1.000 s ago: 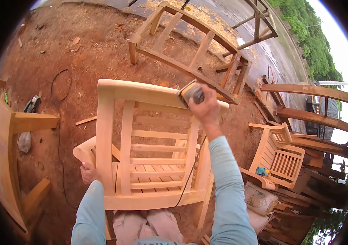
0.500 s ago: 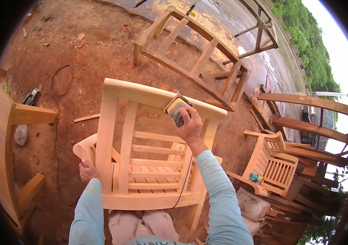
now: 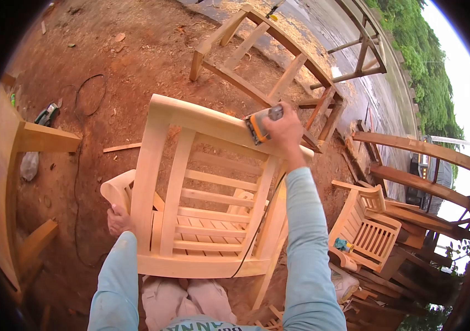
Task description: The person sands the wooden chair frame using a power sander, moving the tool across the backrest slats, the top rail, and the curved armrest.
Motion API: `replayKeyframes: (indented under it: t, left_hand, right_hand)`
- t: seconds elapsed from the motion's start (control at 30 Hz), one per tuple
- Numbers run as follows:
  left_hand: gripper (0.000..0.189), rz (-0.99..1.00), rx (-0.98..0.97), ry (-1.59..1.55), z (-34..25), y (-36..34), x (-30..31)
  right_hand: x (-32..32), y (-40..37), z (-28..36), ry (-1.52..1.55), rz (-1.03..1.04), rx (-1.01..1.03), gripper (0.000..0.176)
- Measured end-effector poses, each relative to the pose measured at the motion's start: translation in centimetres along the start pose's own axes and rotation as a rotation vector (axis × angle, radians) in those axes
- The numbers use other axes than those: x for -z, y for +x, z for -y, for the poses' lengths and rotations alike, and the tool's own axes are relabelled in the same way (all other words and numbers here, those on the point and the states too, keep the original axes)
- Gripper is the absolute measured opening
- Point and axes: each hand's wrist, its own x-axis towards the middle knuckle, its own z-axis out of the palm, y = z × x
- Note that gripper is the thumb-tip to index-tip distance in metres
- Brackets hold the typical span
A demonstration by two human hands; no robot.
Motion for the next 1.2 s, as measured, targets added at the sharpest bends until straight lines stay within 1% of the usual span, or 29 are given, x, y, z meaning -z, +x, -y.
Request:
replayKeyframes:
  t: [0.07,0.13,0.23,0.33,0.43,0.5,0.6,0.7,0.8,0.87,1.0,1.1,1.13,1.2]
  left_hand:
    - [0.043,-0.003,0.004,-0.004,-0.3,-0.1,0.0]
    - [0.043,0.003,0.017,-0.003,-0.4,-0.1,0.2]
    - [0.043,0.023,0.029,-0.042,-1.0,-0.1,0.8]
    - [0.043,0.091,0.050,-0.016,-0.6,0.1,0.8]
    - [0.044,0.113,0.047,-0.040,-1.2,0.0,1.8]
    - [0.044,0.109,0.047,-0.028,-1.0,0.0,1.6]
    - [0.044,0.080,0.033,-0.035,-1.0,0.0,1.2]
    - [0.043,0.050,0.029,-0.031,-0.7,0.0,0.8]
    - [0.042,0.031,0.026,-0.022,-0.8,-0.1,0.8]
    - [0.041,0.029,0.023,-0.015,-0.7,-0.2,0.8]
    - [0.040,0.027,0.026,-0.013,-0.6,0.1,0.4]
    - [0.040,0.033,0.025,-0.019,-0.6,0.0,0.6]
    - [0.040,0.036,0.022,-0.023,-0.6,-0.1,0.7]
    - [0.041,0.073,0.030,-0.013,-1.0,-0.1,1.4]
  right_hand:
    - [-1.0,-3.3,1.0,0.118,-0.088,0.154,0.059]
    - [-1.7,-7.3,2.0,0.211,-0.149,0.258,0.061]
    - [-3.5,-10.5,0.2,0.141,-0.248,0.561,0.062]
    - [-3.2,-10.0,-0.9,0.116,-0.261,0.539,0.062]
    - [-1.6,-6.6,-0.5,0.200,-0.251,0.371,0.063]
    - [-1.7,-2.7,-1.4,0.078,-0.174,0.216,0.062]
    - [-1.2,1.3,-0.5,-0.058,-0.036,0.014,0.062]
    - [-1.1,0.6,1.0,0.027,0.035,0.100,0.062]
    - [-1.9,-4.6,3.0,0.180,-0.131,0.319,0.063]
    - [-2.8,-8.3,3.4,0.167,-0.176,0.457,0.062]
    - [-3.1,-9.9,2.5,0.118,-0.225,0.691,0.063]
    - [-2.5,-7.4,2.8,0.196,-0.240,0.549,0.063]
    - [-2.5,-5.6,2.7,0.217,-0.217,0.494,0.064]
    - [-1.8,-2.2,3.2,0.094,-0.096,0.288,0.065]
